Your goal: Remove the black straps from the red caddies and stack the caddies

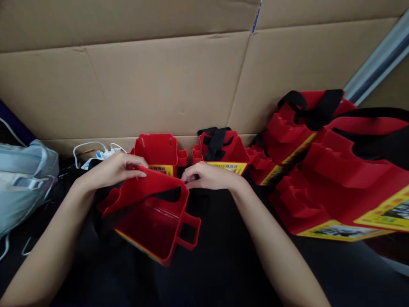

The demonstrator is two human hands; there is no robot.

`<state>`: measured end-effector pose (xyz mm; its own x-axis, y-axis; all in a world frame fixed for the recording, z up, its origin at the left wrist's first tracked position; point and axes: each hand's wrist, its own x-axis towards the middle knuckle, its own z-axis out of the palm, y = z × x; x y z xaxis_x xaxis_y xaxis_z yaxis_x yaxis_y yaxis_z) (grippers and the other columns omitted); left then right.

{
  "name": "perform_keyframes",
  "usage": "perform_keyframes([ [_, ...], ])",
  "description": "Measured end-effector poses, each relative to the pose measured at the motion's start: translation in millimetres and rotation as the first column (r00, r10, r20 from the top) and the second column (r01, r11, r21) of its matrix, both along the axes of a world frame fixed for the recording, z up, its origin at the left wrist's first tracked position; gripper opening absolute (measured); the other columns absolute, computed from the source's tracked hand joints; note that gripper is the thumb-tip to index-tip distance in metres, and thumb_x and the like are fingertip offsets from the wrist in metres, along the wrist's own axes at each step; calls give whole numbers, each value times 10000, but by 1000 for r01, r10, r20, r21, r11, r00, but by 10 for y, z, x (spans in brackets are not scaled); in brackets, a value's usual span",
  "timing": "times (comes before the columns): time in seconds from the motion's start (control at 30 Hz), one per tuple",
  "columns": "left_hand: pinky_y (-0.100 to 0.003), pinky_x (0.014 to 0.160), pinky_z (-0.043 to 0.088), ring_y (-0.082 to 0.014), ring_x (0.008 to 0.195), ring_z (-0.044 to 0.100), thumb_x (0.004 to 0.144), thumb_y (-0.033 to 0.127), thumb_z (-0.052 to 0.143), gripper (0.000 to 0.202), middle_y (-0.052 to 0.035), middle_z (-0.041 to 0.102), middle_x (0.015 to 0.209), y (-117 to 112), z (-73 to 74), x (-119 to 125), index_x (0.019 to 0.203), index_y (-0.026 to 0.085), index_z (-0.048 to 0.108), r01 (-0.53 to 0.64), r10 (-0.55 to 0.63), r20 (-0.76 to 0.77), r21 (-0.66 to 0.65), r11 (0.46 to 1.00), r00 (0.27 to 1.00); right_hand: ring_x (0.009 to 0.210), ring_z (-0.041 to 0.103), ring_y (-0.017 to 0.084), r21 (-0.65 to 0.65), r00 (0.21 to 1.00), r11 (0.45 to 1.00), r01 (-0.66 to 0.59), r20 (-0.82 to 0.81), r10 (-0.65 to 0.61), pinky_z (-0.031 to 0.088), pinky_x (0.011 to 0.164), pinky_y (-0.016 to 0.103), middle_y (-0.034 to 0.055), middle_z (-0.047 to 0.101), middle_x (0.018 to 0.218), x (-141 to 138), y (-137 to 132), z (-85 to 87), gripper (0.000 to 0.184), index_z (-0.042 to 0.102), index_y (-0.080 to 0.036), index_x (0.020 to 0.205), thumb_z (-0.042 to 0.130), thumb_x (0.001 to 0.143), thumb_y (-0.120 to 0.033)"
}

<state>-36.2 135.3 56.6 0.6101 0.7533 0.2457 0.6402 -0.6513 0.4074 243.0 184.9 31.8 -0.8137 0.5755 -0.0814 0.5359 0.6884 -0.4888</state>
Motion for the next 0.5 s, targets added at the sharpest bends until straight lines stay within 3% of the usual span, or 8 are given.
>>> perform_keyframes([
  [0.1,-197,584,377,-89,601,525,800,228,551,96,18,604,660,-5,7,-27,771,156,607,16,-16,-15,-7,1000,1000,596,537,157,145,907,946,290,274,-320,405,565,274,16,573,608,190,66,-59,80,639,-159,657,577,703,-179],
  [0.17,-199,585,378,-92,604,526,801,233,546,100,16,602,659,-9,12,-34,774,158,606,7,-7,-17,-10,1000,1000,649,563,181,183,882,922,341,278,-381,427,591,290,33,603,678,255,45,-31,124,668,-176,757,597,659,-151],
  [0.23,-201,591,381,-94,610,528,798,230,548,93,16,604,664,-12,16,-31,787,161,610,-6,6,-17,-13,1000,1000,815,576,191,170,957,961,219,155,-246,444,702,301,40,620,897,225,-40,59,361,630,-238,1044,598,688,-189],
  [0.3,-200,591,383,-93,613,529,795,221,549,87,17,606,669,-13,19,-26,797,163,613,-7,6,-19,-21,1000,1000,895,556,172,141,999,990,26,17,-28,431,767,291,31,595,994,120,-147,165,398,560,-271,1166,552,769,-251],
  [0.37,-198,589,385,-92,611,531,794,221,548,91,17,607,668,-13,20,-25,795,162,616,-5,4,-20,-27,1000,1000,825,556,148,68,992,991,-114,-53,118,427,732,270,33,602,915,3,-216,233,266,624,-218,1051,466,849,-289],
  [0.43,-202,591,390,-95,612,536,793,235,547,103,13,612,670,-11,19,-28,793,161,620,-9,8,-20,-26,1000,1000,774,552,132,-27,981,985,-168,-107,164,423,700,255,39,606,866,-72,-224,247,283,650,-164,929,409,890,-306],
  [0.5,-208,601,395,-100,619,543,792,250,547,117,9,618,674,-11,16,-31,797,164,625,-17,16,-21,-23,1000,1000,811,548,131,-86,970,977,-193,-169,177,420,718,254,56,605,924,-92,-193,230,302,635,-138,965,398,900,-315],
])
